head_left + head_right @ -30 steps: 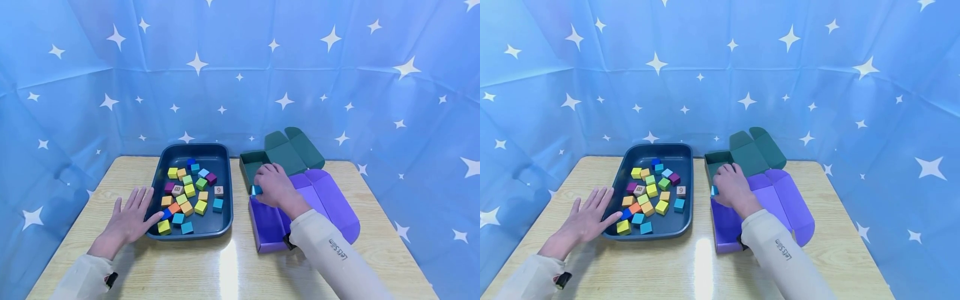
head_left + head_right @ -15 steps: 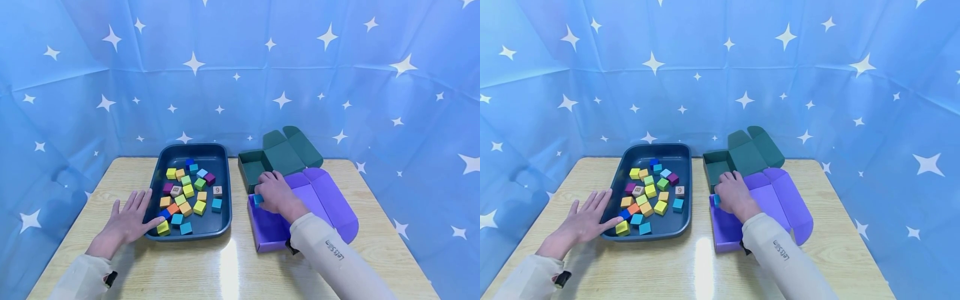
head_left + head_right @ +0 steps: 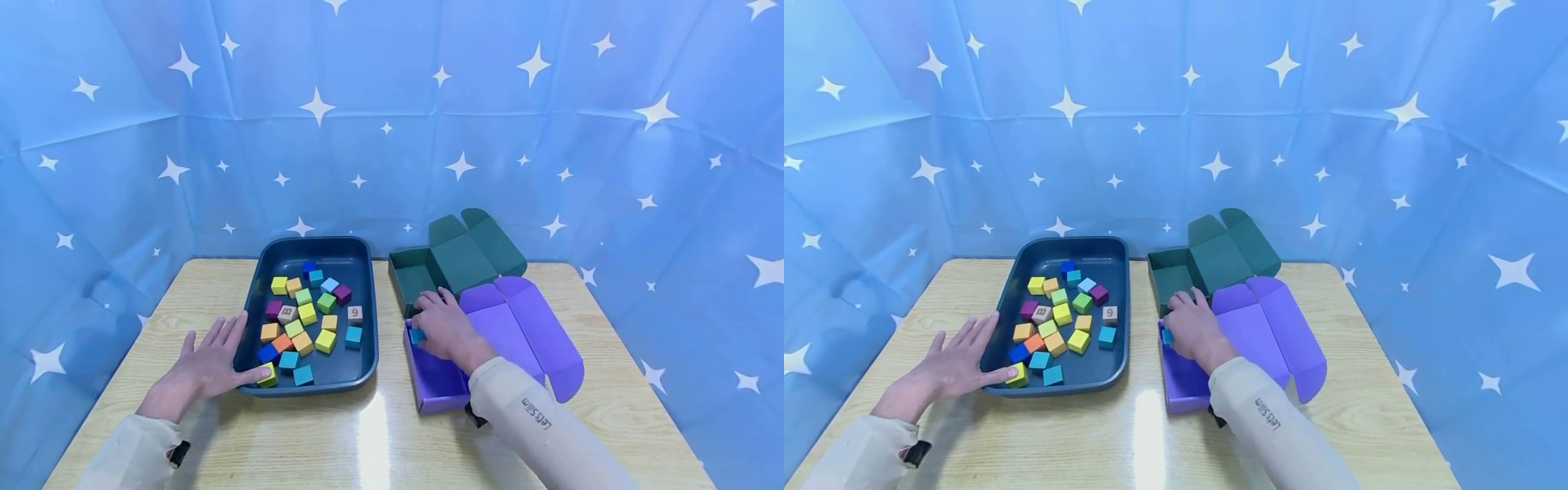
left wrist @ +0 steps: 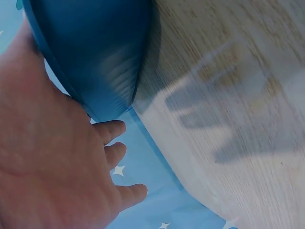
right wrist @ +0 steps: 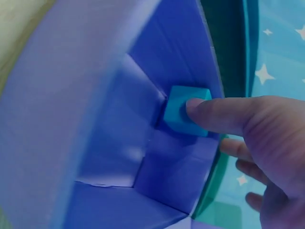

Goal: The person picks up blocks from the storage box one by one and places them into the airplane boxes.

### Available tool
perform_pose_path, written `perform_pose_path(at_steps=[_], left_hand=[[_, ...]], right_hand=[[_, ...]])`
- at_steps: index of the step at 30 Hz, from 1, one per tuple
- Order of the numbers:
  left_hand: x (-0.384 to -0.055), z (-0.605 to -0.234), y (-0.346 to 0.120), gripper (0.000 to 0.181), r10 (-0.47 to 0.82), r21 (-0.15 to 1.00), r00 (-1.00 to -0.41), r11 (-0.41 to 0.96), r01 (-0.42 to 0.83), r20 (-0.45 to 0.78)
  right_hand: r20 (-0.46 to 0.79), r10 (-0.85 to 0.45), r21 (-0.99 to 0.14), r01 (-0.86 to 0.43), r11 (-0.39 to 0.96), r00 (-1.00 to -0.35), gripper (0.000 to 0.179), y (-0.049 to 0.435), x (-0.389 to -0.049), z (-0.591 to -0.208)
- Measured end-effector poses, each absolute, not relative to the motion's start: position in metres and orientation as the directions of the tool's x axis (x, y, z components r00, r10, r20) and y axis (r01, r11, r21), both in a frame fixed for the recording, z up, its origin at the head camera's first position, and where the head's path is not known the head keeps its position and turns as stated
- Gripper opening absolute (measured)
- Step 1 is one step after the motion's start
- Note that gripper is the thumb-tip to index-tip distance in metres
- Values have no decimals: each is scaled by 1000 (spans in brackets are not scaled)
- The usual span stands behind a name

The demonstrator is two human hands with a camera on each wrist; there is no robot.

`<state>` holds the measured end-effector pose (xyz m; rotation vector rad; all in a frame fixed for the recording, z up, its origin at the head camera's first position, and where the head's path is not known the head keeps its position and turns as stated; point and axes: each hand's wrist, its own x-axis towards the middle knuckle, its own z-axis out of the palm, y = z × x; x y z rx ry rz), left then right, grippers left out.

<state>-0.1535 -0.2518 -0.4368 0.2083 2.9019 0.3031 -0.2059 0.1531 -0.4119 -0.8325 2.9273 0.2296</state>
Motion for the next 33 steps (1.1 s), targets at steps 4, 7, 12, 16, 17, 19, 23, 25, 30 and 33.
perform_pose_path(at_steps=[4,7,12,16,17,19,23,25,30,33], left_hand=[[-152,-437,-251,124,167,219,-967,968,124,-193],[-153,-438,-251,123,169,220,-968,967,127,-184],[-153,-439,-251,123,171,220,-970,967,132,-170],[-153,-439,-251,123,169,217,-971,967,131,-169],[-153,-439,-251,123,169,216,-971,968,131,-170],[-153,-440,-251,123,167,213,-971,968,129,-172],[-152,-441,-251,123,165,215,-971,969,126,-176],[-152,-441,-251,123,164,218,-971,968,124,-176],[-152,-441,-251,123,161,220,-971,968,121,-175],[-152,-441,-251,123,160,223,-971,967,119,-175]], right_hand=[[-112,-522,165,-533,830,-846,28,153,-206,-421],[-92,-524,195,-532,824,-846,27,153,-206,-426],[-68,-523,226,-523,822,-850,28,153,-205,-430],[-54,-524,240,-521,819,-850,26,153,-206,-433],[-55,-525,244,-521,818,-849,26,153,-206,-433],[-51,-528,250,-523,815,-848,25,152,-206,-434],[-38,-533,265,-523,810,-845,23,152,-206,-436],[-27,-538,274,-523,807,-843,21,152,-207,-438],[-16,-543,309,-521,796,-839,24,151,-207,-439],[-13,-545,322,-519,792,-839,25,151,-207,-439]])
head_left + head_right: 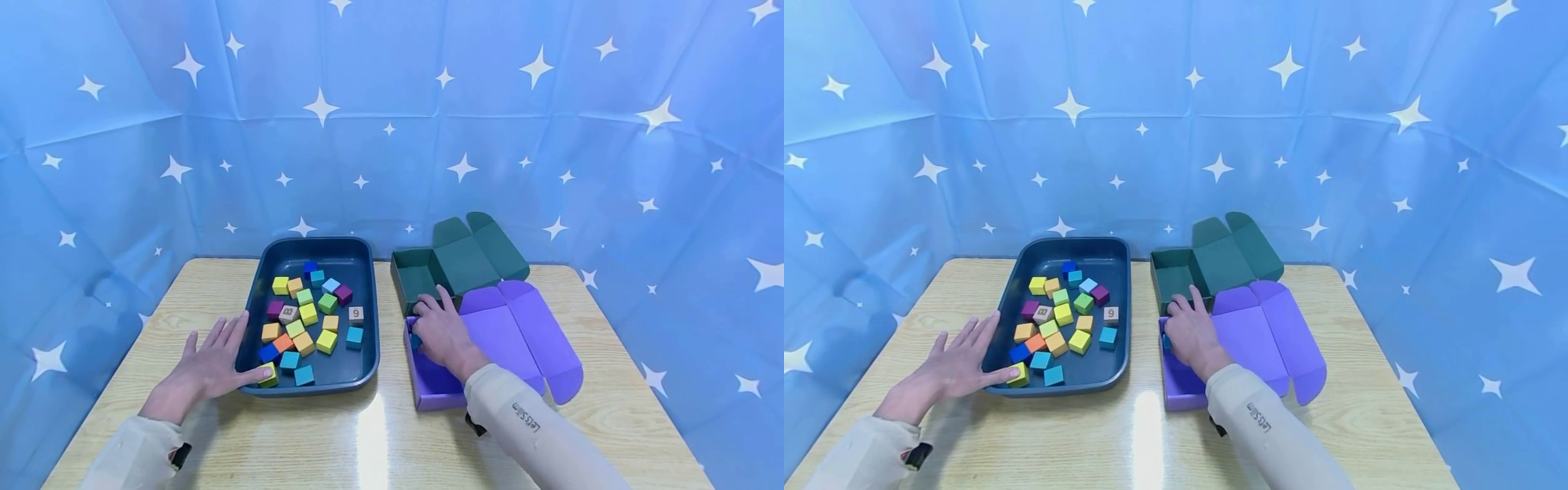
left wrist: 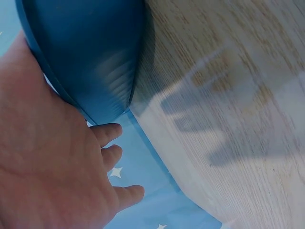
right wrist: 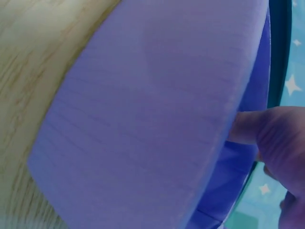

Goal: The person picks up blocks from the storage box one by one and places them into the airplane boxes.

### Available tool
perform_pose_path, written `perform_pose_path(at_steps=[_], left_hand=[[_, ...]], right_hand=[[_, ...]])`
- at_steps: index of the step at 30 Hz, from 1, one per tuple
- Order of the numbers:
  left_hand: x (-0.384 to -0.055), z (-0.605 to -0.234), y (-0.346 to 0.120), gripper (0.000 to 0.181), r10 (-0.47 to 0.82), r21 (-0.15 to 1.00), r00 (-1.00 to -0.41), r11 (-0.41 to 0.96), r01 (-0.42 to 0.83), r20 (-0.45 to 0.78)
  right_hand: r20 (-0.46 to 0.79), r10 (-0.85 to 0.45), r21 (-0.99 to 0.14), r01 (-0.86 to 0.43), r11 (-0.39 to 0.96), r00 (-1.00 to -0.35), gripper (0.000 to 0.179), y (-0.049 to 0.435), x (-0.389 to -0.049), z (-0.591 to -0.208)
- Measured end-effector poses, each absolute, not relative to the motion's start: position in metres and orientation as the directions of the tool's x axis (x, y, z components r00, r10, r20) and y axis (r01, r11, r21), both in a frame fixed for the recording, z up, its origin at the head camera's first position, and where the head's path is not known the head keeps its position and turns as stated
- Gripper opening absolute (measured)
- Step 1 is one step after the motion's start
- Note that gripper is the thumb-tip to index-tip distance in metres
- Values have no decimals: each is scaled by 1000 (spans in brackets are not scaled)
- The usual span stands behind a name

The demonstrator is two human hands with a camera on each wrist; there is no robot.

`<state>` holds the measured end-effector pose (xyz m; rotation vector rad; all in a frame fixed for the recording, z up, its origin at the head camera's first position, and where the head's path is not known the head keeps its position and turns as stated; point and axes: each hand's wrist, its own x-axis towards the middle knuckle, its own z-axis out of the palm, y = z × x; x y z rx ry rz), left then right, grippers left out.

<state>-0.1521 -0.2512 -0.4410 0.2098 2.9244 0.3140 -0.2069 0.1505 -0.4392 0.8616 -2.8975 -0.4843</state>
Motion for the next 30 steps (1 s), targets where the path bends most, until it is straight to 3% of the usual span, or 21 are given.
perform_pose_path(at_steps=[15,30], left_hand=[[-153,-441,-251,122,161,239,-971,964,116,-178],[-152,-441,-251,123,153,246,-972,963,107,-176]], right_hand=[[48,-556,322,-514,795,-830,24,150,-207,-439],[77,-568,326,-517,791,-820,35,149,-208,-443]])
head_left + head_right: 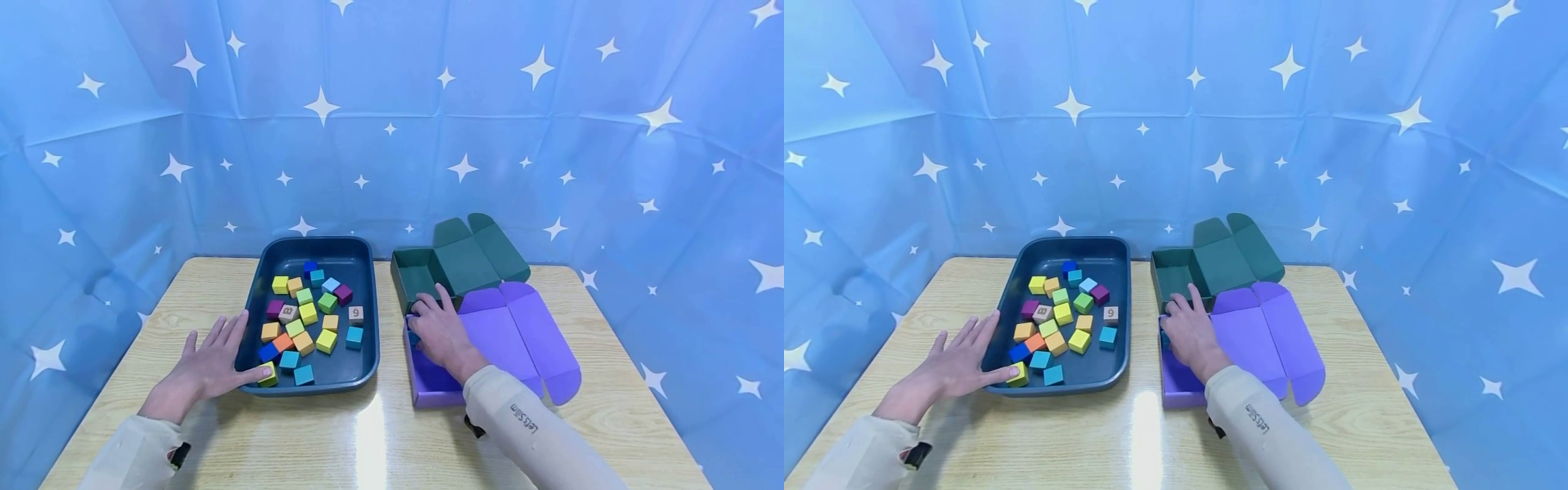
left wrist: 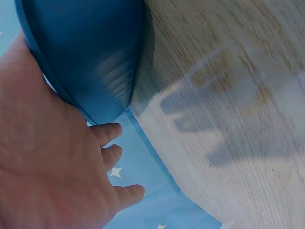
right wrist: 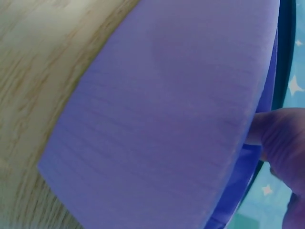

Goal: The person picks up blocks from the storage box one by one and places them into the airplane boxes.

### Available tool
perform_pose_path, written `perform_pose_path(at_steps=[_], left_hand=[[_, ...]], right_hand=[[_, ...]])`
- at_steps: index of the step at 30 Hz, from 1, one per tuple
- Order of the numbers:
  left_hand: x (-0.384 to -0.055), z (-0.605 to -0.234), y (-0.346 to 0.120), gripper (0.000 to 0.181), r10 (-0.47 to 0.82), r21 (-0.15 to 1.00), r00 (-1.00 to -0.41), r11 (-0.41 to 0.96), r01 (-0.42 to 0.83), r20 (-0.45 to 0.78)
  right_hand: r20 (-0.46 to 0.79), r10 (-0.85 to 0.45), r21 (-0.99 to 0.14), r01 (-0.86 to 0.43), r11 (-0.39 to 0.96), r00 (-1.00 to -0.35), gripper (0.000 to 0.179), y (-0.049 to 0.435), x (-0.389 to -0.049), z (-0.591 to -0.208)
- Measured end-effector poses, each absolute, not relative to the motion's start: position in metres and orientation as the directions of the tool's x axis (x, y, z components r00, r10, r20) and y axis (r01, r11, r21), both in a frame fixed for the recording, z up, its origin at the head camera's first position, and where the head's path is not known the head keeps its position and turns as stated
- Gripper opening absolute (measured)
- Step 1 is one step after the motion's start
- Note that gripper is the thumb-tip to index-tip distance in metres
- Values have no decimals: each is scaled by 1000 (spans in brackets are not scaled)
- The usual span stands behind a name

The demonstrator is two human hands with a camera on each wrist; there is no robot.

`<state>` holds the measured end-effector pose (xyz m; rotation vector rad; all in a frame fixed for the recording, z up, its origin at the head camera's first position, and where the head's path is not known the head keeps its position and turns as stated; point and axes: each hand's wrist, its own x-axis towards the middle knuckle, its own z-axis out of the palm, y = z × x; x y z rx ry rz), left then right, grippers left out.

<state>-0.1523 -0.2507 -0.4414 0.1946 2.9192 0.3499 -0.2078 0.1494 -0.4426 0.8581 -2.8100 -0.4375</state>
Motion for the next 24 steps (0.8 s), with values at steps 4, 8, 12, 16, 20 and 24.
perform_pose_path(at_steps=[4,8,12,16,20,24], left_hand=[[-152,-441,-251,123,154,242,-972,964,108,-180],[-152,-441,-251,122,156,243,-970,964,109,-186],[-152,-439,-252,122,167,248,-967,962,117,-193],[-151,-436,-255,124,190,314,-955,943,113,-227],[-150,-434,-256,130,216,380,-942,919,106,-258],[-152,-435,-256,132,224,387,-939,915,110,-263]], right_hand=[[89,-560,303,-513,803,-824,34,149,-207,-440],[125,-546,273,-500,822,-829,27,148,-207,-433],[206,-523,199,-488,850,-827,18,146,-207,-422],[250,-508,157,-483,861,-824,17,138,-207,-407],[225,-493,162,-467,869,-840,21,121,-206,-395],[160,-497,174,-471,865,-853,30,99,-208,-392]])
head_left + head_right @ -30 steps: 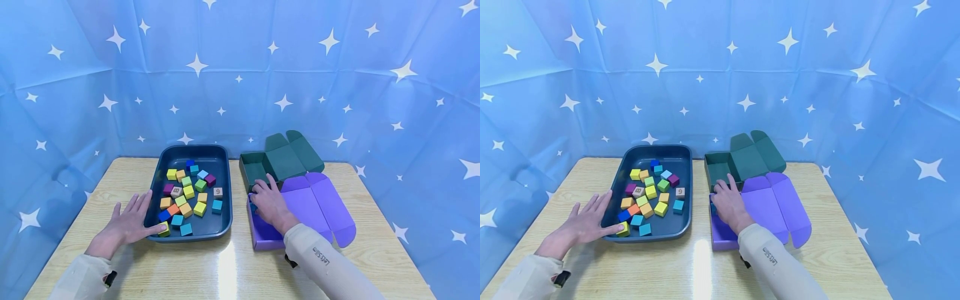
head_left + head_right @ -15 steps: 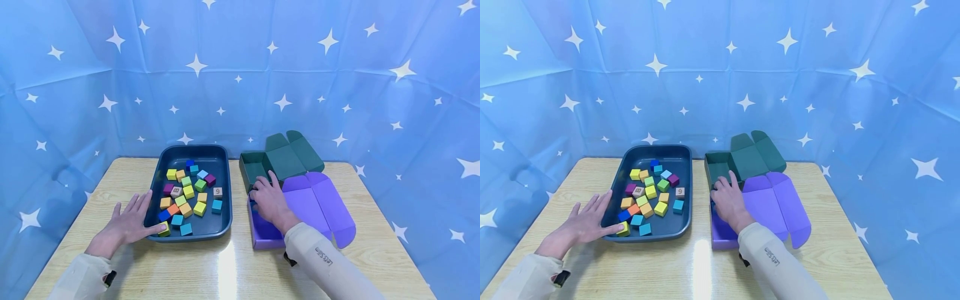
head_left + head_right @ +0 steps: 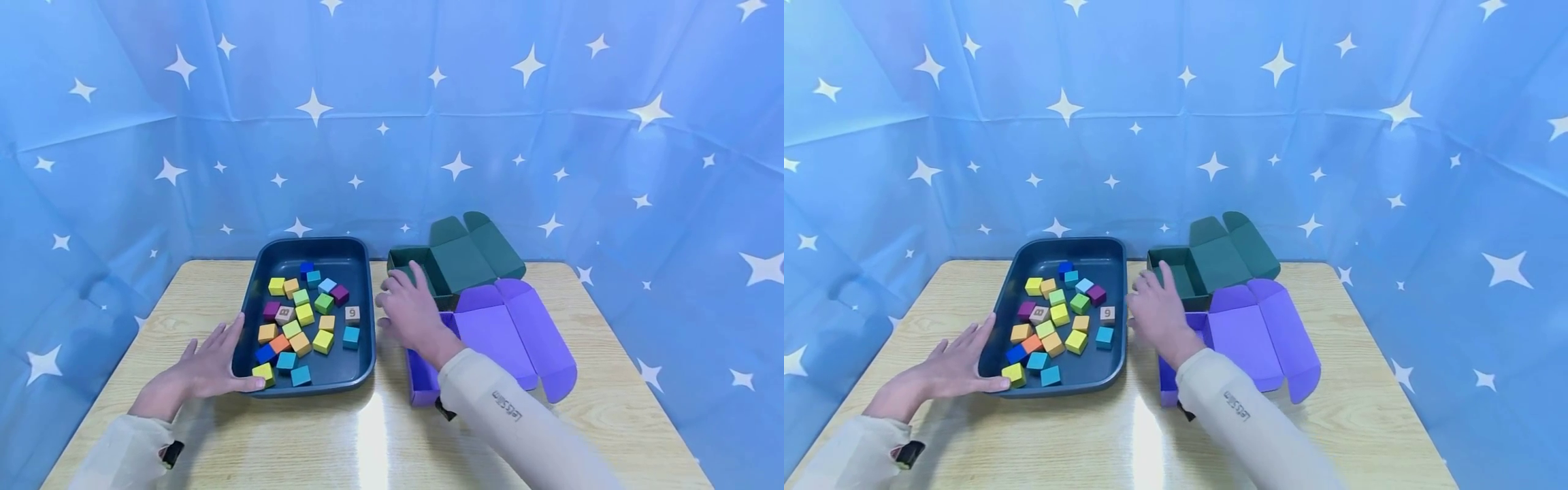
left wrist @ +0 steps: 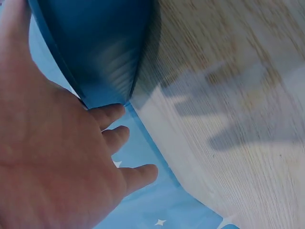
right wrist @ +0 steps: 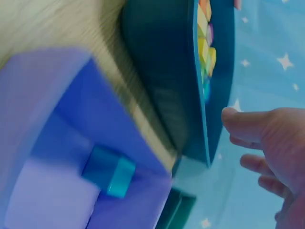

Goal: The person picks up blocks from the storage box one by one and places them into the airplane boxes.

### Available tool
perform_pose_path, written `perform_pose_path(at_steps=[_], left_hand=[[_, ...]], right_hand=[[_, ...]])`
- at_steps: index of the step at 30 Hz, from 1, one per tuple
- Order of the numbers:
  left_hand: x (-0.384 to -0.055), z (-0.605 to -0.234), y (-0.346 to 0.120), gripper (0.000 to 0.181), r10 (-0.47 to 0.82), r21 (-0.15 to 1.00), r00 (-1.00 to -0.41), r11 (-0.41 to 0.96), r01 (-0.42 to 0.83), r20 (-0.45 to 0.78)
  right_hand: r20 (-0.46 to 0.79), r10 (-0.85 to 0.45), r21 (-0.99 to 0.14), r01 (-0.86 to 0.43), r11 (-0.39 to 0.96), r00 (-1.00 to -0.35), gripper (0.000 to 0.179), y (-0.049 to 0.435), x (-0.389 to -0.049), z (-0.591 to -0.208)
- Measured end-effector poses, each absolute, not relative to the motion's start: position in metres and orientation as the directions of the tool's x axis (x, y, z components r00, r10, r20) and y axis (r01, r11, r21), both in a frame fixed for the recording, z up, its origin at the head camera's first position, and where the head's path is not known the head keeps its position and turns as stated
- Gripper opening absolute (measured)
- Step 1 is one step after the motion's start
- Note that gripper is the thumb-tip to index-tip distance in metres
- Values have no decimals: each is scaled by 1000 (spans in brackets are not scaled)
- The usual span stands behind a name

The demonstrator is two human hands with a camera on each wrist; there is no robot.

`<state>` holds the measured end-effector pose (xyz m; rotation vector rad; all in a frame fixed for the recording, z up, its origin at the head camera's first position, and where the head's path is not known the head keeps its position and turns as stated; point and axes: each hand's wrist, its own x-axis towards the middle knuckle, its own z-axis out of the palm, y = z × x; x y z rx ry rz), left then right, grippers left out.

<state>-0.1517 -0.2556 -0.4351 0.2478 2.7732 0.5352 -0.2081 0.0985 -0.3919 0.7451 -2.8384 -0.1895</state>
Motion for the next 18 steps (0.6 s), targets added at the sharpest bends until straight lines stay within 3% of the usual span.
perform_pose_path(at_steps=[6,18], left_hand=[[-153,-437,-253,129,210,376,-938,922,95,-278],[-151,-437,-251,126,183,316,-948,944,95,-261]], right_hand=[[24,-503,178,-491,853,-864,40,67,-216,-398],[-107,-494,171,-506,845,-863,33,38,-229,-418]])
